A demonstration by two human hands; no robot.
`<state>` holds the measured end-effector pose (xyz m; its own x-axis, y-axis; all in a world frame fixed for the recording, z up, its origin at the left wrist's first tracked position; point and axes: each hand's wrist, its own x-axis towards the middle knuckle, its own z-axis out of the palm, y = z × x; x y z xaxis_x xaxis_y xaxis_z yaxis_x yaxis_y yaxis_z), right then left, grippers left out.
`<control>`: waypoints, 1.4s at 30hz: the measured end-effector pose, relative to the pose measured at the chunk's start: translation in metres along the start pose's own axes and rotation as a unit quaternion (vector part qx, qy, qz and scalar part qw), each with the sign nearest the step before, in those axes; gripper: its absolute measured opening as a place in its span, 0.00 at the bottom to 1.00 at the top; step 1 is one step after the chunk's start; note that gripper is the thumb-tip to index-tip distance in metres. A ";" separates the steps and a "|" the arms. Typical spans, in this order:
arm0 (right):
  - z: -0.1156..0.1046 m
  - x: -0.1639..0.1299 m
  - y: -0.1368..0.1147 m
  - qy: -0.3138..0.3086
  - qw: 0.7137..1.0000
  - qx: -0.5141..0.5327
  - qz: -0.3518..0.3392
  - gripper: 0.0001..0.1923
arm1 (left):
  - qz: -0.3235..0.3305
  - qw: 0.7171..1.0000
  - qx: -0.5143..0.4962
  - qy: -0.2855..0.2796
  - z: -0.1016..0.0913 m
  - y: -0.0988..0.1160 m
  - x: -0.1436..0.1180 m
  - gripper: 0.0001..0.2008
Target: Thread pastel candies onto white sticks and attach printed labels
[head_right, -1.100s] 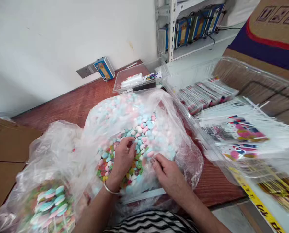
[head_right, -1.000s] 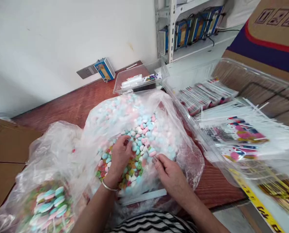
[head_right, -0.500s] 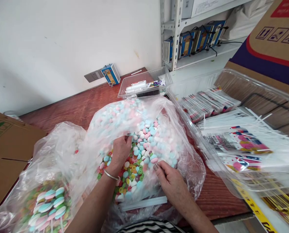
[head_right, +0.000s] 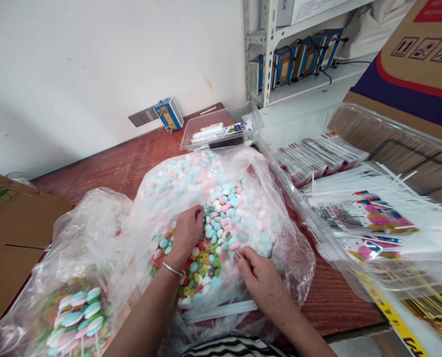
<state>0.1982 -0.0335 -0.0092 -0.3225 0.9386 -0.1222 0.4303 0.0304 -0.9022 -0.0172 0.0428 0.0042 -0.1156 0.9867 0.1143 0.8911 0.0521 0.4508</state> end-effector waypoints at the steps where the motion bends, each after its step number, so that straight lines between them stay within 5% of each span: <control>1: 0.000 0.000 0.000 0.000 1.000 -0.001 0.000 0.15 | 0.006 1.000 0.000 -0.003 0.001 0.000 0.000 0.10; 10: 0.000 -0.001 -0.001 -0.001 1.000 -0.013 0.014 0.16 | 0.055 0.996 0.023 -0.066 -0.008 0.001 -0.008 0.16; 23: 0.000 0.001 -0.002 0.000 1.000 -0.016 0.004 0.14 | 0.041 0.988 0.075 -0.129 -0.014 0.010 -0.007 0.08; 29: 0.001 0.001 -0.003 -0.002 1.000 -0.019 0.002 0.14 | 0.020 0.993 0.037 -0.108 -0.006 0.013 0.001 0.09; 35: 0.000 0.001 -0.017 0.031 0.999 0.011 -0.028 0.14 | -0.022 0.993 -0.090 -0.069 -0.022 0.004 -0.010 0.13; 37: 0.002 0.005 -0.026 0.050 0.998 0.036 -0.033 0.14 | -0.050 0.963 -0.250 -0.083 -0.028 0.007 -0.022 0.15; 39: 0.005 0.011 -0.033 0.061 0.995 0.067 -0.031 0.13 | -0.070 0.894 -0.427 -0.115 -0.032 0.013 -0.036 0.16; 42: 0.012 0.019 -0.036 0.075 0.992 0.097 -0.033 0.13 | -0.083 0.811 -0.558 -0.156 -0.035 0.023 -0.054 0.16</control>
<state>0.1661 -0.0208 0.0162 -0.2096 0.9777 -0.0097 0.2365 0.0411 -0.9708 -0.0057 -0.0147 0.0396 0.0786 0.9805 -0.1800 -0.0981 0.1873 0.9774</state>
